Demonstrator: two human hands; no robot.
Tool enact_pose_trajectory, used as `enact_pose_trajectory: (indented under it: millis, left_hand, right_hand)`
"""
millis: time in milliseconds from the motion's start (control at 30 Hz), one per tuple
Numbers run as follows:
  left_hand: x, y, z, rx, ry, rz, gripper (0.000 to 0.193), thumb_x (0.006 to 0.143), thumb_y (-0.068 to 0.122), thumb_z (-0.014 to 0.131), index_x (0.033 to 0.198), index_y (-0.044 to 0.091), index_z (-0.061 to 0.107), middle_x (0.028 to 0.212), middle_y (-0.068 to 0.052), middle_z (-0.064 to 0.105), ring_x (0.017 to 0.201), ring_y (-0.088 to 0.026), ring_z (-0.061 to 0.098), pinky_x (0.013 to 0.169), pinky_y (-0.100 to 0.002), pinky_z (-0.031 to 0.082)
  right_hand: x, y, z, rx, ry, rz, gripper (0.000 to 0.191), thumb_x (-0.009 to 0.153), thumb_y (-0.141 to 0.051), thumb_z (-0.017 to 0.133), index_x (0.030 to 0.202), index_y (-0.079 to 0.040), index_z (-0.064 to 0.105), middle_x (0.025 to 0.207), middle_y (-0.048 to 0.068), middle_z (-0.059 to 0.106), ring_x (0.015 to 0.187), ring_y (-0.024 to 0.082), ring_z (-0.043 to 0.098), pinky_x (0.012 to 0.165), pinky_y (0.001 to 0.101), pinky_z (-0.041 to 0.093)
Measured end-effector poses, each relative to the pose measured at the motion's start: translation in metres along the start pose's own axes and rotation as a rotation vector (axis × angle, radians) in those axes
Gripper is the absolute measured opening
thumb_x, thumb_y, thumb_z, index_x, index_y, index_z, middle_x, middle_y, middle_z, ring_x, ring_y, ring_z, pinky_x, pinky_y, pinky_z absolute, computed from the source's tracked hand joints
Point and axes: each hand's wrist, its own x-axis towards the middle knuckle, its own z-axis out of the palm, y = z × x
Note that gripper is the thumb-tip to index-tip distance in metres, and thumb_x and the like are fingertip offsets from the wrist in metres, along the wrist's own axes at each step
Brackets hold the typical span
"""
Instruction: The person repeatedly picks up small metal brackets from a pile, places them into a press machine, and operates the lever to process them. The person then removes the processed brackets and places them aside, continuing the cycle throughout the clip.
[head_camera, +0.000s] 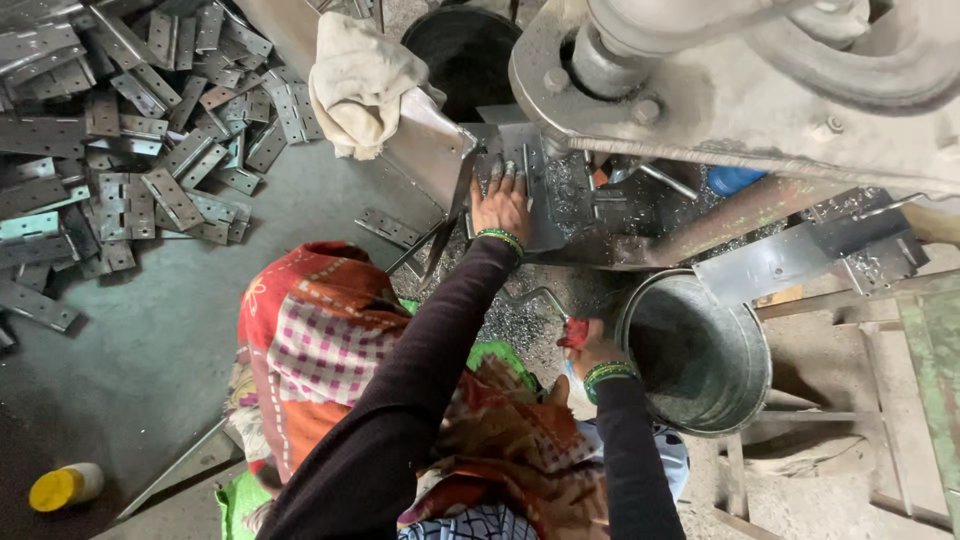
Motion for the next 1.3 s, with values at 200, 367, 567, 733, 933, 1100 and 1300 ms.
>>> enact_pose_trajectory:
  millis: [200, 367, 567, 733, 933, 1100, 1300]
  left_hand:
    - [0.017, 0.002, -0.012, 0.017, -0.122, -0.059, 0.053, 0.099, 0.019, 0.04, 0.152, 0.015, 0.046, 0.162, -0.004, 0.042, 0.152, -0.022, 0.035, 0.127, -0.057, 0.007]
    - [0.022, -0.003, -0.01, 0.062, -0.074, -0.022, 0.056, 0.098, 0.019, 0.039, 0.153, 0.014, 0.046, 0.159, -0.004, 0.044, 0.148, -0.02, 0.037, 0.127, -0.058, 0.011]
    - [0.024, -0.018, -0.012, -0.156, -0.128, 0.031, 0.061, 0.103, 0.05, 0.048, 0.155, 0.017, 0.045, 0.167, -0.004, 0.037, 0.155, -0.027, 0.031, 0.128, -0.046, 0.029]
    - [-0.013, -0.007, -0.024, 0.036, -0.242, 0.049, 0.085, 0.093, 0.066, 0.047, 0.159, 0.015, 0.028, 0.167, -0.004, 0.023, 0.156, -0.02, 0.017, 0.123, -0.061, 0.008]
    - [-0.107, 0.002, -0.003, 0.002, 0.004, 0.136, 0.048, 0.099, 0.038, 0.062, 0.137, 0.009, 0.057, 0.149, -0.009, 0.053, 0.15, -0.026, 0.037, 0.123, -0.073, 0.001]
    - [-0.088, -0.013, 0.004, -0.126, 0.099, 0.344, 0.04, 0.079, 0.006, 0.068, 0.117, 0.019, 0.068, 0.12, -0.002, 0.068, 0.13, -0.026, 0.055, 0.121, -0.061, 0.024]
    - [-0.039, -0.006, -0.037, -0.47, -0.128, 0.07, 0.03, 0.087, 0.024, 0.075, 0.114, 0.013, 0.065, 0.105, -0.005, 0.072, 0.089, -0.022, 0.073, 0.08, -0.037, 0.061]
  right_hand:
    - [-0.015, -0.01, -0.019, -0.109, 0.116, 0.037, 0.057, 0.092, -0.049, 0.064, 0.131, -0.015, 0.039, 0.113, 0.023, 0.072, 0.101, 0.043, 0.071, 0.084, 0.0567, 0.057]
    - [0.004, -0.004, 0.04, 0.21, 0.019, -0.039, 0.075, 0.091, -0.044, 0.069, 0.146, -0.015, 0.026, 0.108, 0.029, 0.072, 0.094, 0.05, 0.07, 0.082, 0.0582, 0.055]
    - [-0.003, 0.001, 0.024, 0.143, 0.289, -0.168, 0.097, 0.072, -0.036, 0.08, 0.147, -0.015, 0.023, 0.107, 0.035, 0.065, 0.087, 0.055, 0.066, 0.076, 0.0585, 0.054]
    - [-0.031, -0.017, -0.038, -0.042, 0.038, 0.019, 0.063, 0.093, -0.047, 0.065, 0.141, -0.018, 0.036, 0.112, 0.024, 0.073, 0.1, 0.044, 0.071, 0.086, 0.056, 0.056]
    - [-0.041, -0.029, -0.022, 0.019, 0.016, 0.102, 0.071, 0.09, -0.055, 0.069, 0.143, -0.021, 0.035, 0.121, 0.022, 0.07, 0.108, 0.039, 0.071, 0.09, 0.0517, 0.055]
    - [-0.015, -0.012, 0.018, 0.179, 0.032, 0.016, 0.074, 0.088, -0.052, 0.071, 0.139, -0.016, 0.031, 0.127, 0.026, 0.064, 0.11, 0.047, 0.068, 0.091, 0.0557, 0.054]
    - [-0.009, -0.009, 0.03, 0.21, 0.103, -0.023, 0.074, 0.085, -0.047, 0.073, 0.139, -0.019, 0.031, 0.132, 0.026, 0.06, 0.109, 0.048, 0.067, 0.089, 0.0566, 0.055]
